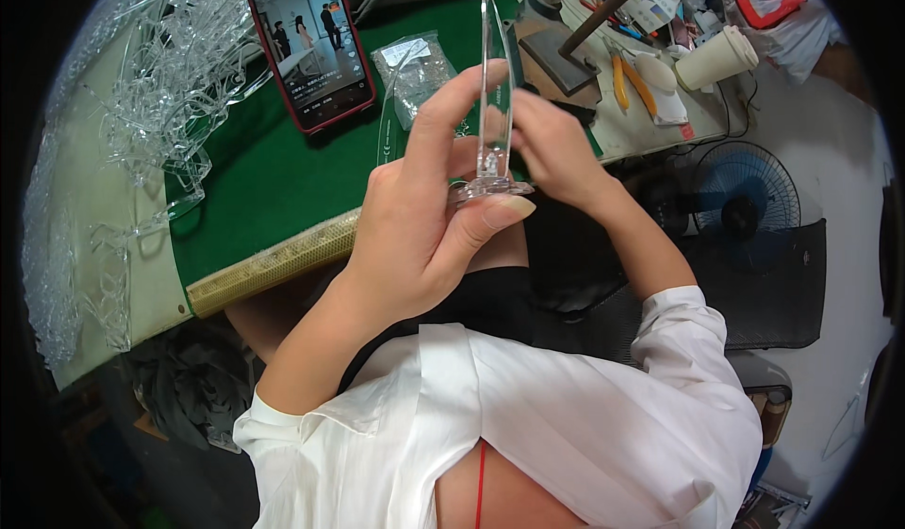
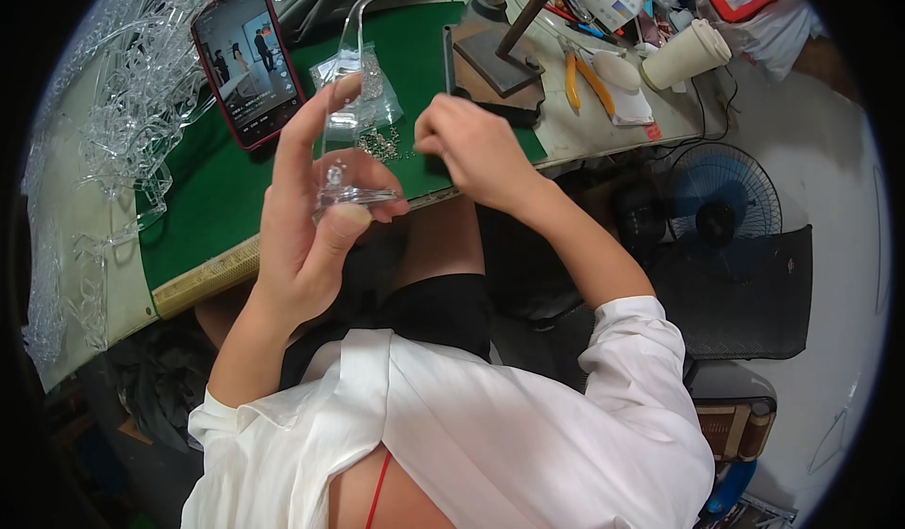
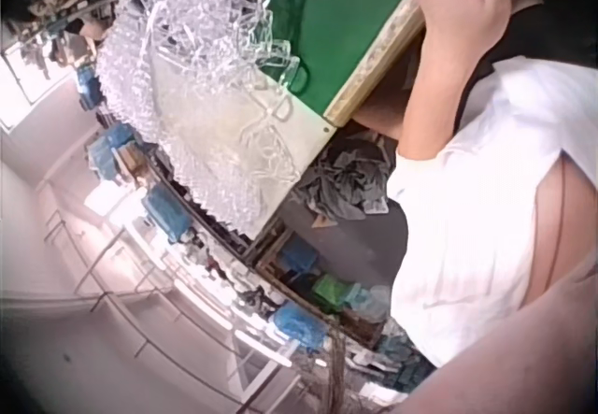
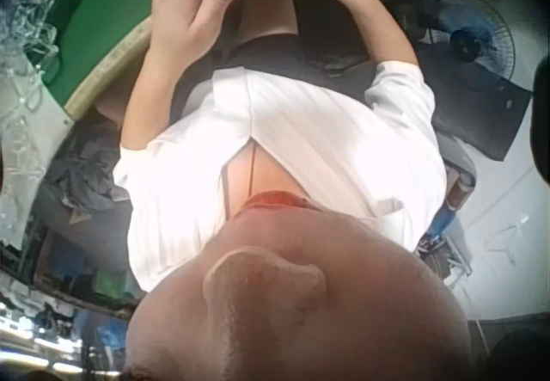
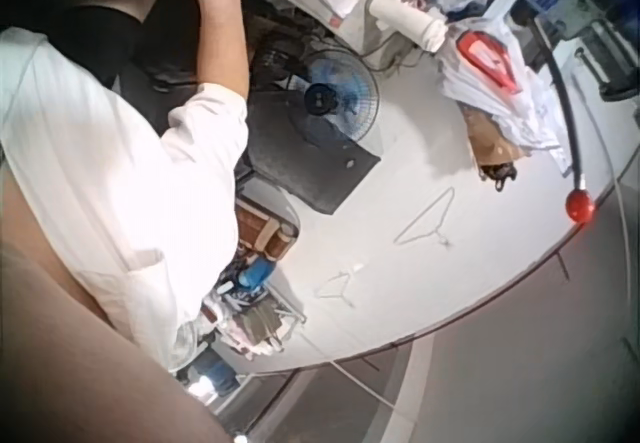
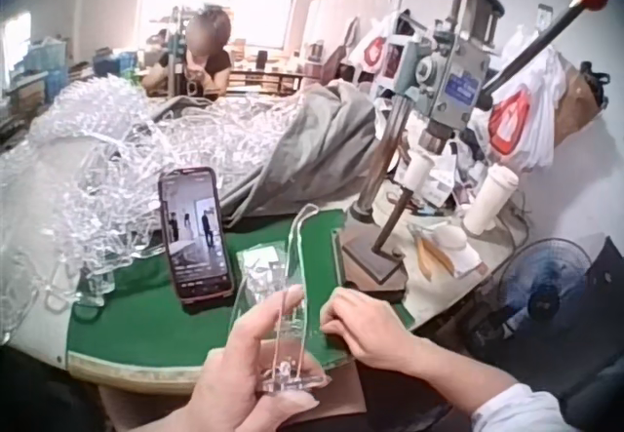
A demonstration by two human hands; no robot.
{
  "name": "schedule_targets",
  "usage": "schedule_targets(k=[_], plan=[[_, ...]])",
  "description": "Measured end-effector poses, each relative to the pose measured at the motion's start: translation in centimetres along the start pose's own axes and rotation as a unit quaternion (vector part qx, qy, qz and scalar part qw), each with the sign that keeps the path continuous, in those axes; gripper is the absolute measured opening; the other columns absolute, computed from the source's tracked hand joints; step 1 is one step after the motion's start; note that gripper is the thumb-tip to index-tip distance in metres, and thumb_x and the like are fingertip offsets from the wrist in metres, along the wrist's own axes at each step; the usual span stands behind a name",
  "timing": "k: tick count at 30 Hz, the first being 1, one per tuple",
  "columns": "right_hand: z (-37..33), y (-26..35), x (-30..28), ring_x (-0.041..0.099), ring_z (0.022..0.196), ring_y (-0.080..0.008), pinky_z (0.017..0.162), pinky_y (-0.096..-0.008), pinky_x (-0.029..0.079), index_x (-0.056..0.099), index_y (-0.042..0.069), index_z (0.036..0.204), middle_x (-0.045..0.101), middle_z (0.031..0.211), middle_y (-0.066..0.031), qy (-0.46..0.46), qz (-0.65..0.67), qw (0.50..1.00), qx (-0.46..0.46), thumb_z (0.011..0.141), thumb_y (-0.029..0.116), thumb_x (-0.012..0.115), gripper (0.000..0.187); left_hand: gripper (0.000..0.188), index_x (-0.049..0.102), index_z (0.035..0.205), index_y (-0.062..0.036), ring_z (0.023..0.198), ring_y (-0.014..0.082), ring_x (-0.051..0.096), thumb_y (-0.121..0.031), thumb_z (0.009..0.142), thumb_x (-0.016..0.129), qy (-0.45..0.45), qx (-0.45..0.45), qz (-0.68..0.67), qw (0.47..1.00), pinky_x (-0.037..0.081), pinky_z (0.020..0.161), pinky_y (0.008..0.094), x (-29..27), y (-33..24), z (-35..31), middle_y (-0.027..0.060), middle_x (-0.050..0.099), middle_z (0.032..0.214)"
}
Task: The person repeatedly picks up clear eyeglass frames and small metal screws from a green work surface, inserts the screws into the hinge area of each frame, and places the assembled frames aside. The person handles frames one at a time and occasionally shifts a pile of frames to access more.
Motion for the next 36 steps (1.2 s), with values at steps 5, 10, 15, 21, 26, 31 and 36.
schedule_targets(k=[5,10,15,21,26,31,36], plan=[[2.0,7.1,-7.2,0.050,0.070,-0.0218,0.064,-0.0279,0.042,0.055,0.001,0.084,0.052,0.079,-0.0083,-0.076,0.201,0.968,-0.133,0.084,0.010,0.061,0.011,0.065,0.023,0.144,-0.0017,0.079,0.0182,0.065,-0.027,0.092,0.055,0.030,-0.055,0.060,0.996,0.051,0.074,0.0292,1.4,1.1,-0.2,0.0157,0.062,0.107],[1.1,9.1,-7.6,0.052,0.069,-0.0218,0.063,-0.0304,0.042,0.056,0.004,0.083,0.054,0.076,-0.0053,-0.091,0.087,0.969,-0.212,0.082,0.015,0.064,0.013,0.063,0.023,0.143,-0.0005,0.080,0.0223,0.067,-0.019,0.091,0.054,0.037,-0.027,0.065,0.997,0.051,0.076,0.0305,2.6,0.7,0.2,0.0154,0.066,0.093],[1.1,8.9,-7.4,0.053,0.069,-0.0217,0.063,-0.0311,0.041,0.056,0.005,0.082,0.055,0.077,-0.0048,-0.107,0.073,0.970,-0.205,0.081,0.016,0.064,0.014,0.064,0.024,0.142,0.0008,0.079,0.0245,0.068,-0.021,0.091,0.055,0.047,-0.035,0.090,0.994,0.051,0.074,0.0305,2.6,0.7,0.2,0.0171,0.066,0.091],[1.2,8.7,-7.4,0.054,0.069,-0.0217,0.062,-0.0303,0.043,0.057,0.003,0.082,0.056,0.076,-0.0055,-0.114,0.085,0.971,-0.191,0.077,0.012,0.068,0.015,0.064,0.026,0.141,0.0013,0.080,0.0255,0.068,-0.020,0.090,0.056,0.037,-0.039,0.115,0.992,0.052,0.073,0.0300,2.3,0.7,0.1,0.0178,0.066,0.093],[1.2,8.4,-7.6,0.056,0.069,-0.0206,0.060,-0.0282,0.046,0.058,0.002,0.082,0.056,0.075,-0.0059,-0.114,0.130,0.968,-0.182,0.074,0.008,0.071,0.016,0.063,0.026,0.141,0.0011,0.082,0.0247,0.068,-0.020,0.090,0.056,0.032,-0.027,0.119,0.992,0.052,0.074,0.0301,2.4,0.7,0.1,0.0195,0.065,0.101],[1.1,8.1,-7.8,0.056,0.068,-0.0202,0.059,-0.0280,0.046,0.058,0.001,0.081,0.057,0.076,-0.0067,-0.131,0.136,0.965,-0.179,0.075,0.007,0.070,0.015,0.064,0.026,0.142,0.0000,0.081,0.0196,0.066,-0.022,0.091,0.055,0.041,-0.068,0.041,0.996,0.051,0.075,0.0285,2.6,1.2,0.0,0.0155,0.064,0.098],[1.0,7.8,-7.9,0.058,0.069,-0.0203,0.058,-0.0274,0.046,0.059,0.001,0.080,0.058,0.076,-0.0077,-0.137,0.152,0.966,-0.161,0.074,0.003,0.070,0.012,0.064,0.025,0.143,-0.0009,0.079,0.0167,0.065,-0.028,0.093,0.054,0.040,-0.072,0.010,0.997,0.050,0.075,0.0274,2.8,1.5,-0.1,0.0123,0.063,0.092]])
Point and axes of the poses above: each hand's wrist, its own z-axis towards the middle knuckle, its own x-axis out of the palm, y = z × x, the point moved 10 cm from there along z, towards the middle knuckle
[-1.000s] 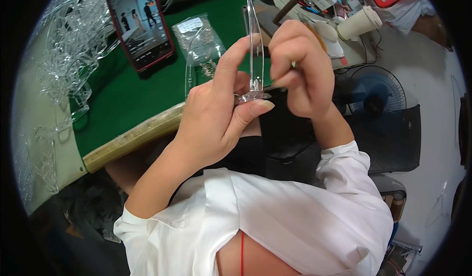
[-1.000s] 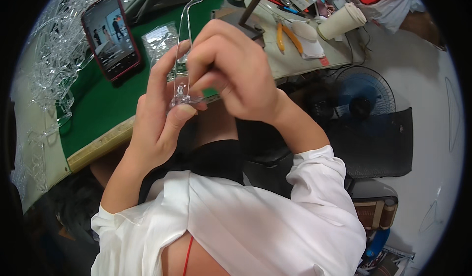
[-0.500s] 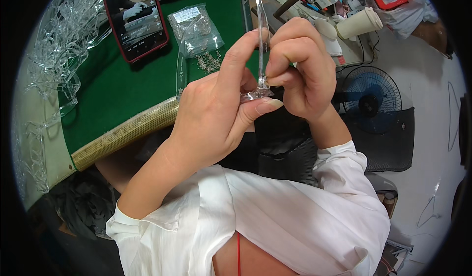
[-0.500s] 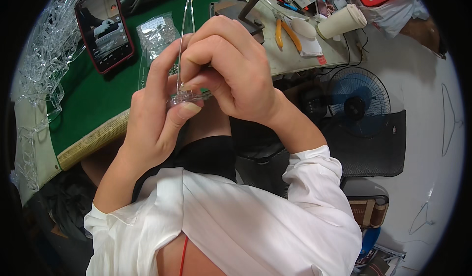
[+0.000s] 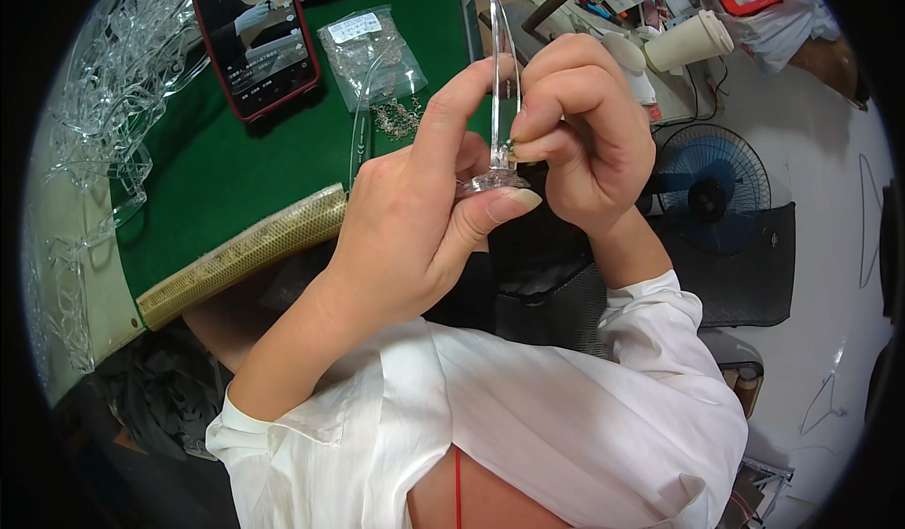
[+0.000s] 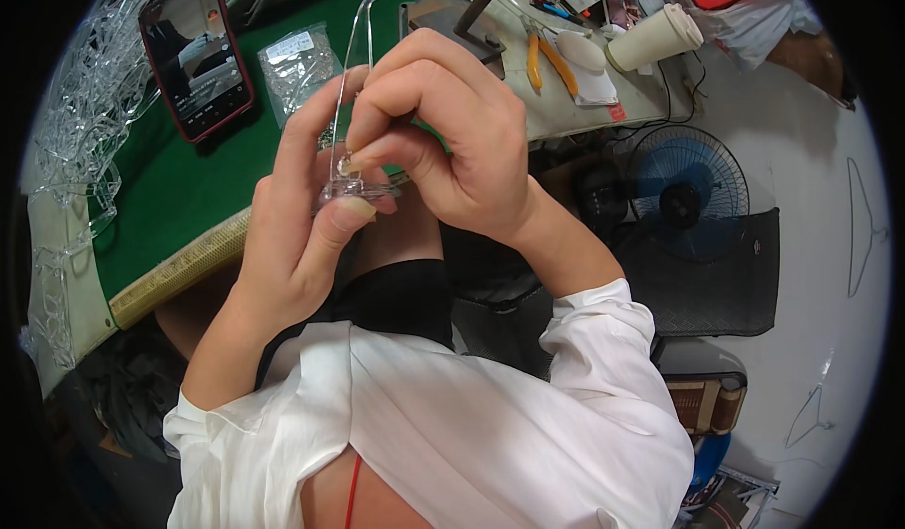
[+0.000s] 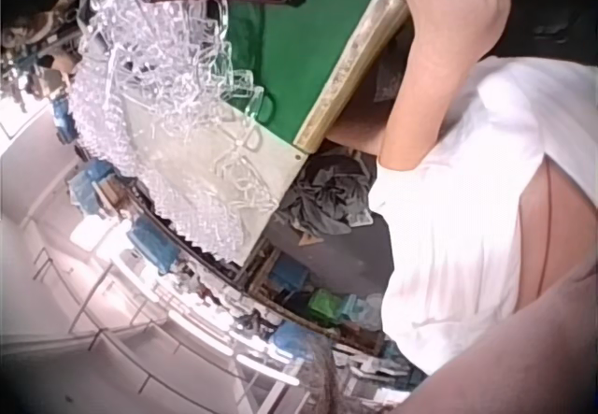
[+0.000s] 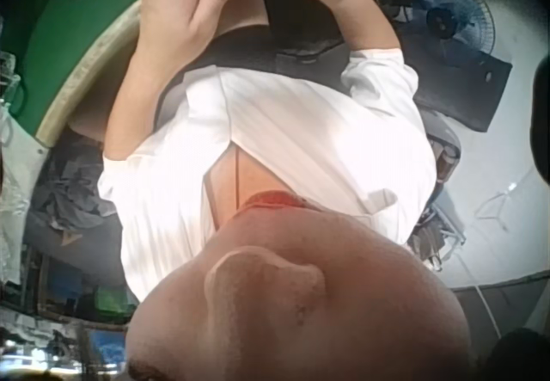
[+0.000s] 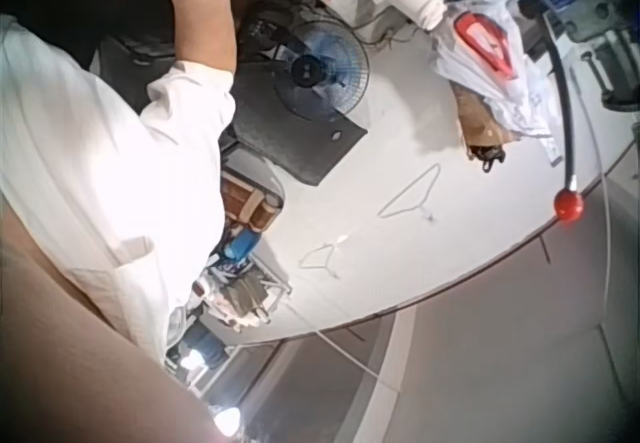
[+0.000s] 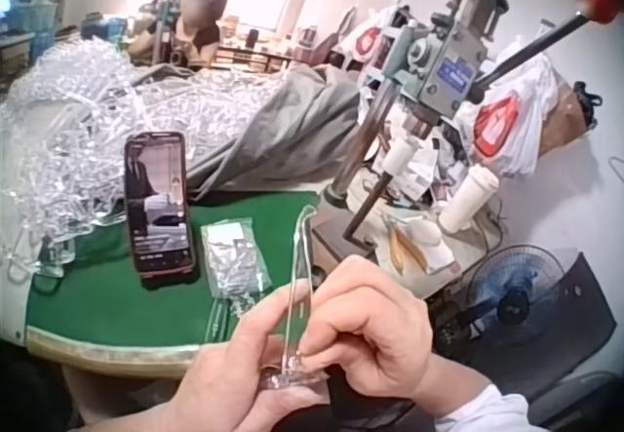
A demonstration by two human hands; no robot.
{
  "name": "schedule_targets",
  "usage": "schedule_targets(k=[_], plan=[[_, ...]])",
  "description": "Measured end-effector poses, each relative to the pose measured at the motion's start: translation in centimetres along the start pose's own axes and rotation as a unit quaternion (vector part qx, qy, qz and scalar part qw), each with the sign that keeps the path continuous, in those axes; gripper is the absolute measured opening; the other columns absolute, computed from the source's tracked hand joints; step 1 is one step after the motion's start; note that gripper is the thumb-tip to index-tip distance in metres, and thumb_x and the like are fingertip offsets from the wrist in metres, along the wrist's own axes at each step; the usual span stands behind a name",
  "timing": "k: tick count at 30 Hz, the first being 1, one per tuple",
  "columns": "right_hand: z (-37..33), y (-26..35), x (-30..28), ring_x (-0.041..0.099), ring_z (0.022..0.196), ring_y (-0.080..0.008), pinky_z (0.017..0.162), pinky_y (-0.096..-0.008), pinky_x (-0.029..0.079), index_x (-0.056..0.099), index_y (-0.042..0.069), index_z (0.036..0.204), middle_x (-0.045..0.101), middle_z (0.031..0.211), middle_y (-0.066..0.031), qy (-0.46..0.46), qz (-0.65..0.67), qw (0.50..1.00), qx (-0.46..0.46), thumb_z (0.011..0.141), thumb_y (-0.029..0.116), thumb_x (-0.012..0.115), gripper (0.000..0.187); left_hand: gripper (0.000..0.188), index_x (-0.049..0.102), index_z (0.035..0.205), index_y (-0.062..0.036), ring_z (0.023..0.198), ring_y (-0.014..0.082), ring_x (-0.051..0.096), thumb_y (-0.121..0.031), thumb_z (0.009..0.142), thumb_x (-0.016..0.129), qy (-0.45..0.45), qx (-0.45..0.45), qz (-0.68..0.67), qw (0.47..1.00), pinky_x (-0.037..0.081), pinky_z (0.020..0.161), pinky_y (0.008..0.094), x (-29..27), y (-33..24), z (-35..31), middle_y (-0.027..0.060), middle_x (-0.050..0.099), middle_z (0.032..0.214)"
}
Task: The person repeatedly picks up clear eyeglass frames and small metal screws from a green work surface, inserts the screws into the hinge area of each frame, and places the assembled frames aside. The person handles frames one at a time and occasionally shifts a pile of frames to access more.
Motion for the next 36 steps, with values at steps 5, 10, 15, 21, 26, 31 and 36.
schedule_targets(k=[5,10,15,21,26,31,36], plan=[[0.1,0.0,0.1,0.058,0.070,-0.0202,0.059,-0.0269,0.047,0.059,0.001,0.079,0.058,0.076,-0.0079,0.009,0.005,1.000,0.006,0.074,0.001,0.070,0.012,0.065,0.025,0.143,-0.0012,0.079,0.0176,0.065,-0.029,0.093,0.054,-0.004,0.005,0.026,1.000,0.051,0.073,0.0280,-0.1,-0.1,0.0,0.0129,0.064,0.093],[0.0,-0.3,0.1,0.057,0.069,-0.0183,0.059,-0.0259,0.047,0.060,0.000,0.080,0.058,0.077,-0.0077,0.017,0.024,0.999,0.016,0.075,0.002,0.069,0.011,0.063,0.025,0.143,-0.0011,0.079,0.0188,0.066,-0.026,0.093,0.054,0.004,0.000,0.028,1.000,0.051,0.073,0.0286,-0.2,-0.1,0.1,0.0141,0.065,0.095],[-0.1,-0.5,0.2,0.055,0.067,-0.0152,0.058,-0.0244,0.046,0.059,0.000,0.081,0.057,0.078,-0.0075,0.007,0.028,0.999,0.021,0.078,0.003,0.068,0.010,0.062,0.026,0.142,-0.0004,0.079,0.0198,0.066,-0.020,0.091,0.055,0.002,0.002,0.034,0.999,0.052,0.074,0.0294,-0.3,-0.1,0.1,0.0159,0.064,0.104],[-0.6,-1.0,0.4,0.052,0.062,-0.0123,0.055,-0.0226,0.043,0.059,-0.001,0.084,0.054,0.080,-0.0070,-0.008,0.036,0.998,0.059,0.082,0.005,0.066,0.009,0.062,0.027,0.142,0.0006,0.079,0.0207,0.066,-0.014,0.089,0.055,-0.015,0.041,0.105,0.994,0.052,0.075,0.0299,-0.6,-0.7,0.2,0.0160,0.061,0.113],[-0.7,-1.1,0.4,0.052,0.062,-0.0106,0.054,-0.0216,0.043,0.059,-0.001,0.085,0.053,0.081,-0.0069,-0.008,0.043,0.997,0.071,0.083,0.006,0.065,0.009,0.063,0.025,0.143,0.0005,0.079,0.0178,0.064,-0.019,0.091,0.054,0.001,0.011,0.049,0.999,0.051,0.073,0.0280,-0.4,-0.3,0.2,0.0144,0.063,0.102],[-0.6,-0.8,0.2,0.053,0.064,-0.0108,0.055,-0.0212,0.043,0.060,-0.001,0.085,0.054,0.082,-0.0070,-0.032,0.072,0.995,0.065,0.083,0.005,0.065,0.009,0.064,0.025,0.144,-0.0001,0.077,0.0139,0.062,-0.032,0.095,0.051,-0.005,0.018,-0.064,0.998,0.050,0.071,0.0254,-0.1,-0.3,0.3,0.0099,0.062,0.094],[-0.3,-0.6,0.0,0.055,0.067,-0.0130,0.058,-0.0224,0.044,0.062,0.000,0.082,0.056,0.081,-0.0074,-0.018,0.061,0.998,0.029,0.078,0.002,0.068,0.007,0.067,0.026,0.143,-0.0006,0.078,0.0136,0.063,-0.038,0.095,0.052,-0.004,0.019,-0.046,0.999,0.050,0.070,0.0250,-0.3,-0.3,0.4,0.0093,0.063,0.094]])
Point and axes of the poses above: each hand's wrist, its own z-axis towards the middle knuckle, its own x-axis out of the palm, y = z × x, the point moved 10 cm from there along z, towards the middle knuckle
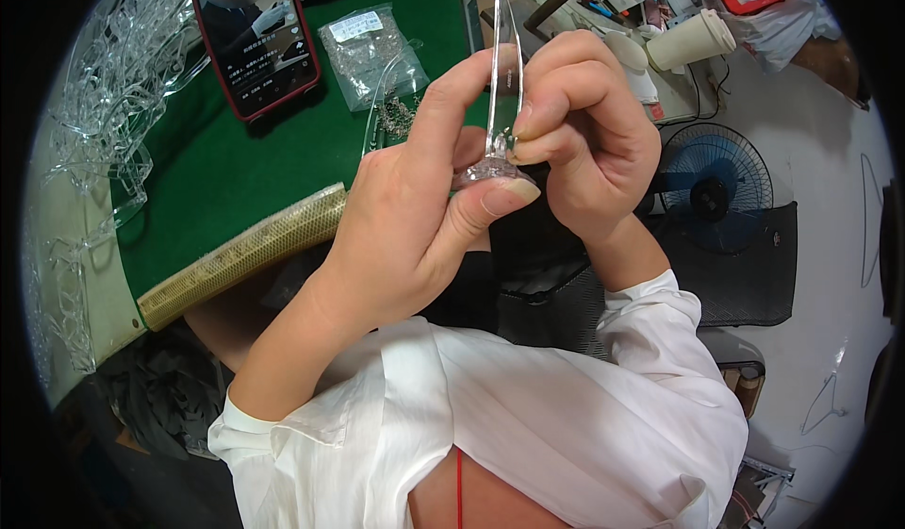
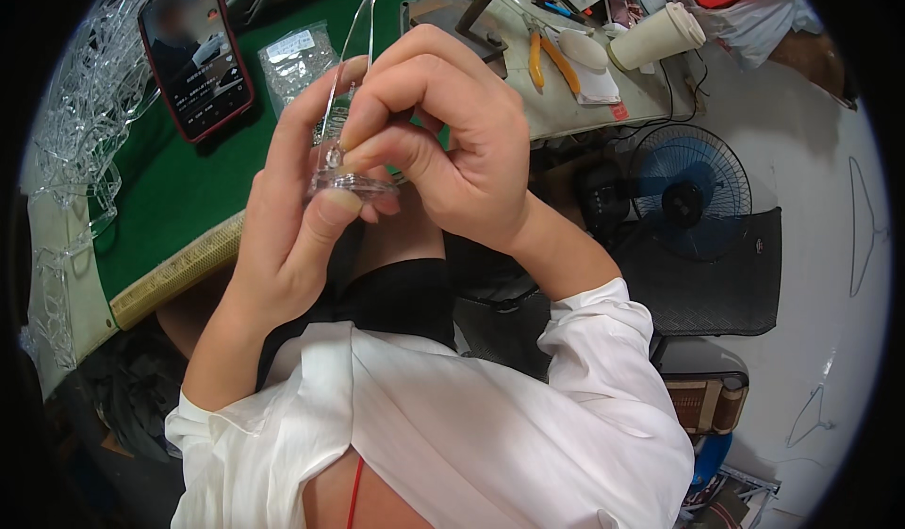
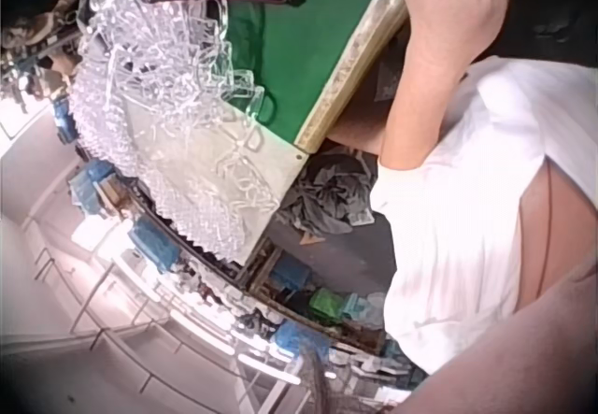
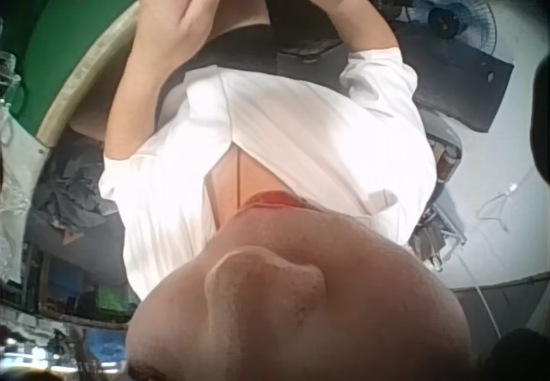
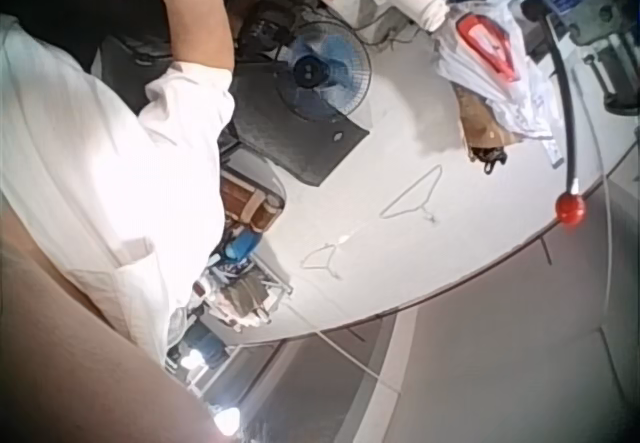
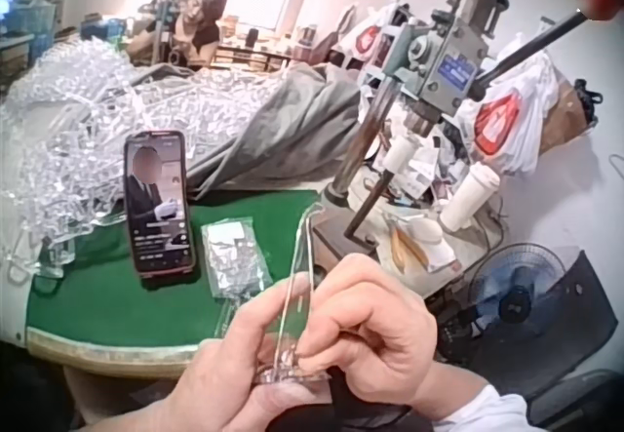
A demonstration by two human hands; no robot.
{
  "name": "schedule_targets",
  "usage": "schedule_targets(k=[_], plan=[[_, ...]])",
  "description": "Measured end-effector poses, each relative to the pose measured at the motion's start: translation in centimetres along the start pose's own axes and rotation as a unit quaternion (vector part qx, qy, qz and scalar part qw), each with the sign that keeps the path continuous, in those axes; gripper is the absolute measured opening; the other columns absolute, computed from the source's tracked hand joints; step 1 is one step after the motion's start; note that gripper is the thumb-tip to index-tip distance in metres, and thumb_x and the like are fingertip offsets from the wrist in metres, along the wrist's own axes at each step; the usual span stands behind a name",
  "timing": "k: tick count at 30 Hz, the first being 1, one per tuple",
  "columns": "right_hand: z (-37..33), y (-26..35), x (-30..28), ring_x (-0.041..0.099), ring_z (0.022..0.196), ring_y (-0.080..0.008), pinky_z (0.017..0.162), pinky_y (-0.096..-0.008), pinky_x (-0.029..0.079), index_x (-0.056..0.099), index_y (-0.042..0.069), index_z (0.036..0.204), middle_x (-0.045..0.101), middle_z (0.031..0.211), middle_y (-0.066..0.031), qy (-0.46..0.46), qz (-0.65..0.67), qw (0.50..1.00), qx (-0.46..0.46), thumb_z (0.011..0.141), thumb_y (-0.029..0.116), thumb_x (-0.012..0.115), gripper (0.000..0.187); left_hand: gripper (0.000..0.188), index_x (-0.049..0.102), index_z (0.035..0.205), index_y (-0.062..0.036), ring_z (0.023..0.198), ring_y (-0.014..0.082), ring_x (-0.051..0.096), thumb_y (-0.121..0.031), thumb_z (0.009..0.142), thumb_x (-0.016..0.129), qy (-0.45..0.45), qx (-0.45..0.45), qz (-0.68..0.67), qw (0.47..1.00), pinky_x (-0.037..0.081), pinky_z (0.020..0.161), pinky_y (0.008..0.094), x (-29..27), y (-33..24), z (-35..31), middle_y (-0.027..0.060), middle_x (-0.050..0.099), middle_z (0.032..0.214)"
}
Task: The person repeatedly picks up clear eyeglass frames and small metal screws from a green work surface, inserts the screws into the hinge area of each frame, and places the assembled frames aside. The person handles frames one at a time and occasionally shifts a pile of frames to access more.
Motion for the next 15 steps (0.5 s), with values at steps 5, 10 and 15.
schedule_targets(k=[5,10,15], plan=[[-0.03,-0.38,0.01,0.055,0.068,-0.0133,0.058,-0.0226,0.044,0.064,0.000,0.080,0.057,0.081,-0.0073,0.002,0.015,1.000,0.026,0.075,0.000,0.070,0.008,0.066,0.026,0.143,-0.0010,0.079,0.0134,0.063,-0.038,0.095,0.052,0.006,-0.015,0.002,1.000,0.050,0.070,0.0247,-0.09,0.18,-0.10,0.0095,0.063,0.097],[-0.10,-0.44,-0.21,0.056,0.067,-0.0127,0.056,-0.0221,0.044,0.065,0.000,0.080,0.057,0.082,-0.0075,-0.005,0.014,1.000,0.024,0.074,-0.001,0.070,0.008,0.068,0.026,0.143,0.0017,0.079,0.0136,0.062,-0.039,0.095,0.051,0.006,-0.005,-0.026,1.000,0.050,0.069,0.0244,0.07,0.09,0.09,0.0102,0.062,0.100],[0.16,0.37,-0.24,0.053,0.068,-0.0133,0.056,-0.0231,0.042,0.067,0.001,0.085,0.056,0.083,-0.0072,-0.016,-0.023,1.000,-0.001,0.079,0.012,0.066,0.013,0.073,0.024,0.142,0.0049,0.082,0.0131,0.060,-0.044,0.095,0.049,0.010,-0.005,-0.087,0.996,0.049,0.071,0.0239,-0.18,0.10,0.03,0.0106,0.060,0.106]])
Point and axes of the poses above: each hand's wrist, its own z-axis towards the middle knuckle, its own x-axis out of the palm, y = z × x, the point moved 10 cm from there along z, towards the middle knuckle
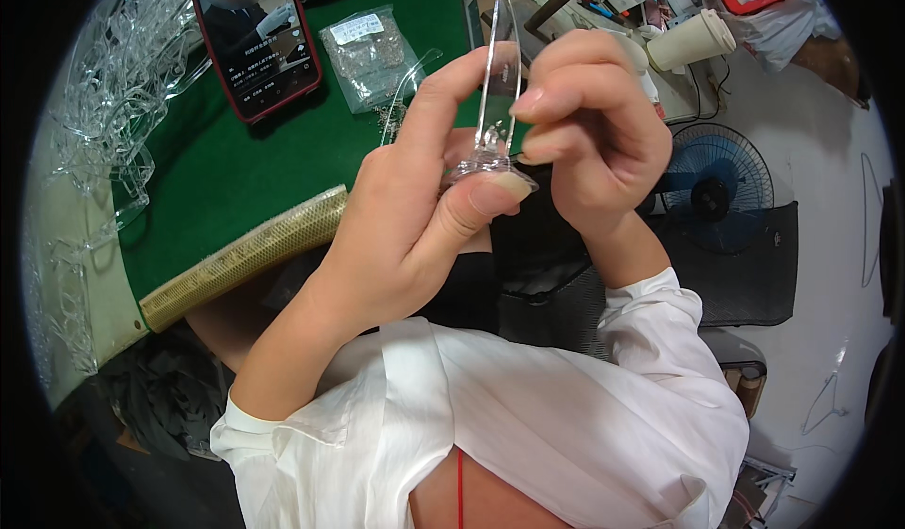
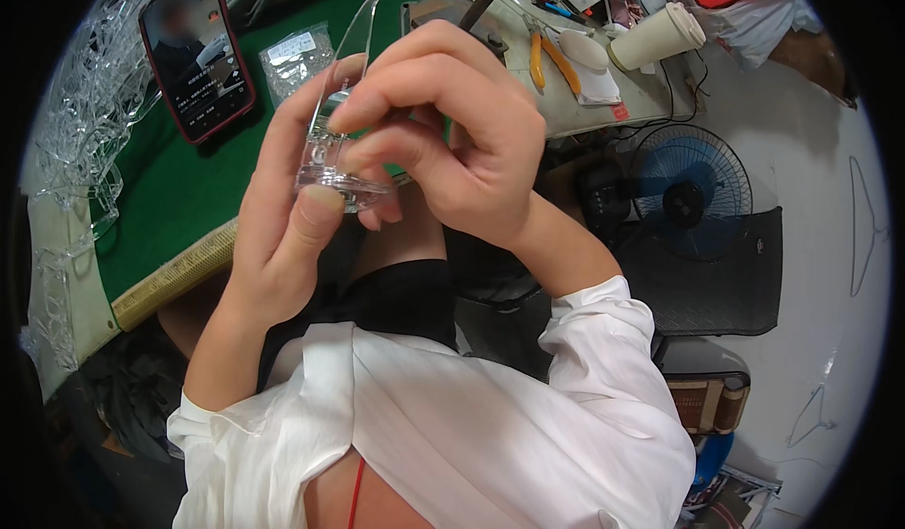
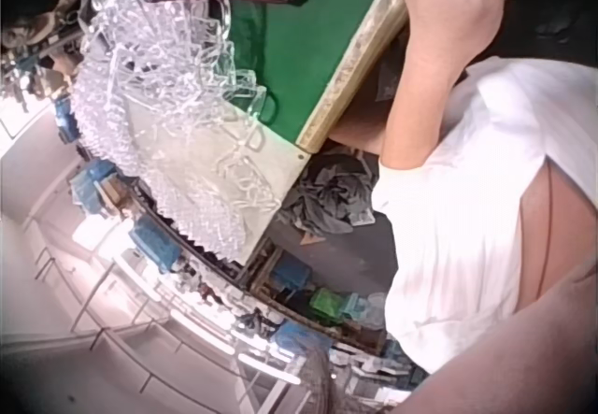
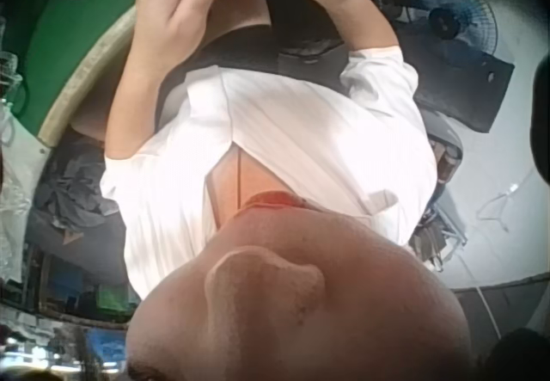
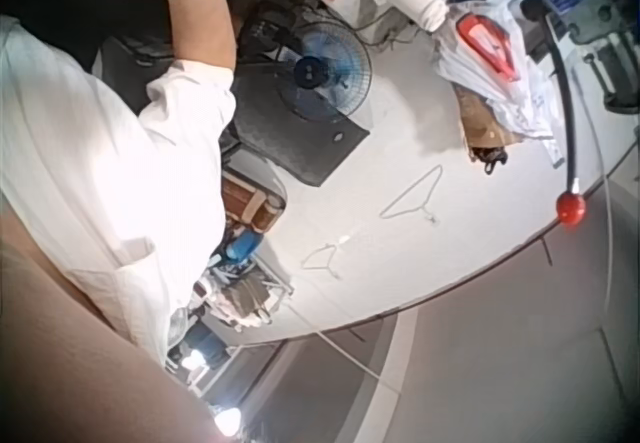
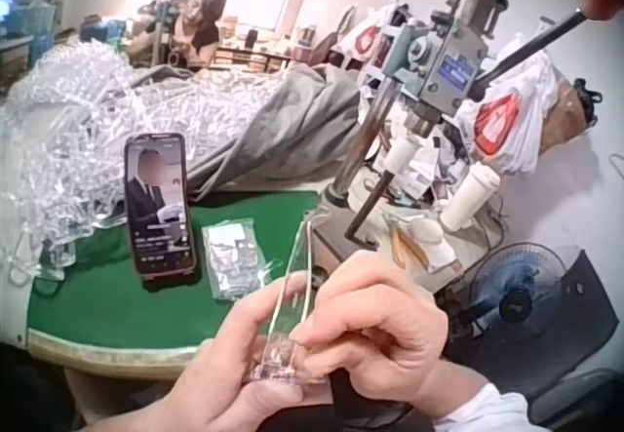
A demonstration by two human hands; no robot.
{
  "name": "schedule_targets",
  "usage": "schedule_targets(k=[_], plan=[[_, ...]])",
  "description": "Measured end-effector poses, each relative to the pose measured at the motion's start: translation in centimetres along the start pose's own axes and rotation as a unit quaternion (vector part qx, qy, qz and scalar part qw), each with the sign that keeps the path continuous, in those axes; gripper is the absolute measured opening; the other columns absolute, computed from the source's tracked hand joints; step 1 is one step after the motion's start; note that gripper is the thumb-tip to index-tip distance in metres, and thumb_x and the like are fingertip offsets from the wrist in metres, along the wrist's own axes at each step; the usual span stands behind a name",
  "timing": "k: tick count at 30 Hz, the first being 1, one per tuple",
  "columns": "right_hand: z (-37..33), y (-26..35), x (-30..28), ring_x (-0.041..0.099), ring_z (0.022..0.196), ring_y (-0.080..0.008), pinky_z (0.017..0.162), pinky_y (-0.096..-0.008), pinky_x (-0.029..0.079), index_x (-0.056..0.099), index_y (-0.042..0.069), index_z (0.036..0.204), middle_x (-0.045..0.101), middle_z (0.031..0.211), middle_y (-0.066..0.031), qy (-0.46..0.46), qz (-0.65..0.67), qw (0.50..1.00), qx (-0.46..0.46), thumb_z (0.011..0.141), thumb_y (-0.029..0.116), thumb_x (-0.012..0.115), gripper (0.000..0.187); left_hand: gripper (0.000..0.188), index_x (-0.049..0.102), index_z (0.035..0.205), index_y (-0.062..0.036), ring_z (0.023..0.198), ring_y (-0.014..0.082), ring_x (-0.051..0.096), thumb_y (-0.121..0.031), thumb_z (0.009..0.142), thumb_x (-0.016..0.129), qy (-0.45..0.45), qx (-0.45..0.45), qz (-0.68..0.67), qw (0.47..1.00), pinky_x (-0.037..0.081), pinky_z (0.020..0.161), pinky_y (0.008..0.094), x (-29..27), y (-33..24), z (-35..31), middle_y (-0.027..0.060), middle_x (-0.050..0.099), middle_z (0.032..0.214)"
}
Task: The person repeatedly picks up clear eyeglass frames and small metal screws from a green work surface, inserts the screws into the hinge area of each frame, and places the assembled frames aside. The person handles frames one at a time and occasionally shifts a pile of frames to access more.
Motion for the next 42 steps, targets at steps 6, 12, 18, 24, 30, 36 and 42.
schedule_targets(k=[6,12,18,24,30,36,42], plan=[[-0.3,2.3,0.5,0.047,0.066,-0.0128,0.053,-0.0236,0.034,0.071,0.001,0.095,0.050,0.083,-0.0047,0.040,-0.177,0.968,-0.175,0.086,0.067,0.037,0.075,0.076,0.026,0.142,0.0038,0.081,0.0080,0.055,-0.049,0.093,0.048,-0.034,0.008,-0.015,0.999,0.043,0.065,0.0192,-0.3,-0.6,0.0,0.0106,0.049,0.125],[-0.5,2.2,0.7,0.046,0.065,-0.0117,0.051,-0.0229,0.033,0.072,0.002,0.097,0.049,0.083,-0.0035,0.041,-0.213,0.955,-0.202,0.083,0.070,0.036,0.078,0.073,0.025,0.143,0.0026,0.083,0.0054,0.054,-0.047,0.094,0.047,-0.024,0.000,-0.002,1.000,0.041,0.062,0.0152,-0.5,-0.8,0.0,0.0118,0.038,0.141],[-0.6,2.8,0.9,0.047,0.064,-0.0129,0.051,-0.0235,0.035,0.072,0.003,0.098,0.051,0.082,-0.0045,0.029,-0.257,0.938,-0.231,0.084,0.069,0.036,0.077,0.071,0.025,0.143,0.0019,0.090,0.0065,0.055,-0.045,0.095,0.048,-0.033,0.010,-0.014,0.999,0.043,0.064,0.0150,-0.5,-0.7,0.0,0.0112,0.038,0.141],[-0.4,3.0,1.0,0.052,0.067,-0.0158,0.054,-0.0260,0.039,0.071,0.001,0.098,0.056,0.082,-0.0074,0.028,-0.245,0.937,-0.248,0.088,0.066,0.034,0.075,0.070,0.025,0.143,0.0024,0.108,0.0129,0.053,-0.044,0.096,0.047,-0.025,0.017,-0.010,1.000,0.046,0.078,0.0192,-0.6,-0.6,0.0,0.0126,0.038,0.142],[-0.4,2.6,1.1,0.054,0.069,-0.0168,0.056,-0.0265,0.041,0.070,0.000,0.098,0.058,0.082,-0.0081,0.037,-0.226,0.940,-0.251,0.088,0.068,0.034,0.077,0.070,0.025,0.143,0.0024,0.106,0.0115,0.054,-0.044,0.096,0.046,-0.030,0.027,0.001,0.999,0.045,0.074,0.0172,-0.6,-0.8,0.2,0.0126,0.038,0.142],[-0.2,1.9,0.9,0.054,0.070,-0.0160,0.056,-0.0260,0.041,0.069,-0.001,0.099,0.058,0.086,-0.0079,0.056,-0.198,0.958,-0.199,0.089,0.066,0.035,0.076,0.070,0.024,0.143,0.0021,0.086,0.0056,0.055,-0.044,0.096,0.047,-0.026,0.021,-0.005,0.999,0.038,0.058,0.0128,-0.4,-0.7,0.2,0.0104,0.048,0.129],[-0.6,-1.0,-1.2,0.057,0.075,-0.0143,0.057,-0.0254,0.045,0.066,0.000,0.098,0.058,0.092,-0.0093,-0.004,-0.048,0.998,0.042,0.091,0.032,0.060,0.033,0.066,0.020,0.144,0.0010,0.079,0.0072,0.054,-0.037,0.096,0.046,-0.040,0.025,0.020,0.999,0.039,0.060,0.0154,-0.4,-1.1,1.1,0.0037,0.057,0.089]])
Point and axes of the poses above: each hand's wrist, its own z-axis towards the middle knuckle, its own x-axis out of the palm, y = z × x, the point moved 10 cm from there along z, towards the middle knuckle
